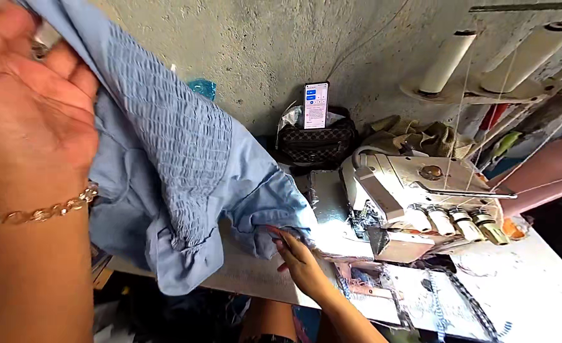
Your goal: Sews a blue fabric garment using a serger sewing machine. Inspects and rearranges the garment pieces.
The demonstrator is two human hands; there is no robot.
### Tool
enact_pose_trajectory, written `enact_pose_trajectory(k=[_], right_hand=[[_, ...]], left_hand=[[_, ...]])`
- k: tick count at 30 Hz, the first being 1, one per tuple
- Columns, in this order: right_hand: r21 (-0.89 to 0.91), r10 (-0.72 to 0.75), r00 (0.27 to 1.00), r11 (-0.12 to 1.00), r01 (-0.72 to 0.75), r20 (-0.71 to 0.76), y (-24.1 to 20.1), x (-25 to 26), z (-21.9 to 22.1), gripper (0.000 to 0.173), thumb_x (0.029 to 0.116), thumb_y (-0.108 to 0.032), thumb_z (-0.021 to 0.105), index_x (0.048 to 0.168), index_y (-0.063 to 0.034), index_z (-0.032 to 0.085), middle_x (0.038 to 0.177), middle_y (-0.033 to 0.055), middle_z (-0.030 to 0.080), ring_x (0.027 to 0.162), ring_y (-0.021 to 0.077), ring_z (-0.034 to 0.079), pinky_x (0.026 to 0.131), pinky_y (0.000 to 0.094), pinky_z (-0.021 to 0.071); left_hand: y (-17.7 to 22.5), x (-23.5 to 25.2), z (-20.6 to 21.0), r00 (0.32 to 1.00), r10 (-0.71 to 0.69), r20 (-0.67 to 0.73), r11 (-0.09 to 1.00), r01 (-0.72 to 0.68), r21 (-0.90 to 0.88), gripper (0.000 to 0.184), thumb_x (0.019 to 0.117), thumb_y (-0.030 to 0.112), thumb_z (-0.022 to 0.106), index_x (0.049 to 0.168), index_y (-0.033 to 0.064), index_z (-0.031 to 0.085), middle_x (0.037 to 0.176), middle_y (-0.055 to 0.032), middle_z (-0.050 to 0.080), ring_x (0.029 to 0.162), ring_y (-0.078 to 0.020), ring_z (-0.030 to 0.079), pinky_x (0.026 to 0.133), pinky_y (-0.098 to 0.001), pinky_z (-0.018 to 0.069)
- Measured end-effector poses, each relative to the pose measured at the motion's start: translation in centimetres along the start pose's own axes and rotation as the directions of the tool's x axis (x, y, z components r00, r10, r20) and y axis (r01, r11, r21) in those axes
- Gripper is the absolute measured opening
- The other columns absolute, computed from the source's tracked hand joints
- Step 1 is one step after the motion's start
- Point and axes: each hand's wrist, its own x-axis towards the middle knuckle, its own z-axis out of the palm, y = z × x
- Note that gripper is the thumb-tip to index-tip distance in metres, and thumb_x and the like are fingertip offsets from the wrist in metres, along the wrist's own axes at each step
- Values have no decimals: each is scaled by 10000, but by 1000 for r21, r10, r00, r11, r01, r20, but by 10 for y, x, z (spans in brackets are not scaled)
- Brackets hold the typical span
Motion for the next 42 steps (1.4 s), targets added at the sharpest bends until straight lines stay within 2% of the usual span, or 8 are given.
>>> enact_pose_trajectory(k=[3,7,11,23,28,34,38,42], right_hand=[[47,65,997,997,-63,-35,-4,14,1,457,1095,-194,367,1530,-82,455,1446,180,540,1109,246,667,720,387,603],[-149,90,995,985,-83,44,-13,18,0,478,1113,-231,358,1586,-165,390,1567,117,472,1140,257,682,798,443,595],[-282,-106,990,956,76,-90,-10,1,5,393,1073,-160,404,1404,-105,610,1344,150,614,879,195,698,737,386,594],[-209,-235,946,959,190,-223,6,-21,23,371,989,-351,625,1186,-45,699,985,30,612,637,-25,478,556,127,411],[37,-53,965,997,64,-257,23,-20,35,447,947,-271,703,1250,17,545,1068,49,639,622,-28,480,543,131,397],[140,-22,945,988,71,-325,20,1,35,946,902,-135,745,1603,18,129,1181,108,681,556,36,569,464,206,493],[-46,-102,951,995,93,-291,24,14,26,380,973,-167,666,1289,37,614,1030,100,704,571,48,570,512,217,497],[-144,-131,958,985,96,-254,34,5,29,192,987,-170,637,1064,-18,727,929,72,683,583,30,560,551,189,501]], left_hand=[[13,-3,-6,972,168,167,980,-182,76,331,1088,67,178,1071,69,509,1098,-26,659,1102,-137,661,996,-320,542],[24,-3,-8,942,39,335,975,-109,192,378,1109,215,162,1231,124,508,1337,34,616,1255,-108,591,1034,-323,510],[20,-9,-2,893,-160,422,943,13,331,598,1085,521,248,1606,229,210,1566,43,456,1395,-132,492,1134,-376,432],[5,-22,14,877,-302,373,895,127,427,723,1047,615,274,1631,210,138,1647,-29,337,1490,-182,374,1185,-413,371],[3,-20,15,876,-300,378,897,124,424,685,1057,595,276,1619,212,189,1629,-10,376,1485,-177,385,1189,-406,369],[0,-16,0,870,-307,385,899,132,418,595,1084,545,197,1596,248,259,1582,17,438,1425,-137,457,1148,-360,409],[-15,-3,-17,861,-343,376,879,154,451,590,1078,543,133,1553,242,312,1524,37,487,1371,-121,499,1108,-365,433],[-52,-3,-48,881,-373,289,600,-8,800,651,1073,528,287,1552,103,398,1521,-157,499,1409,-300,478,1131,-529,399]])
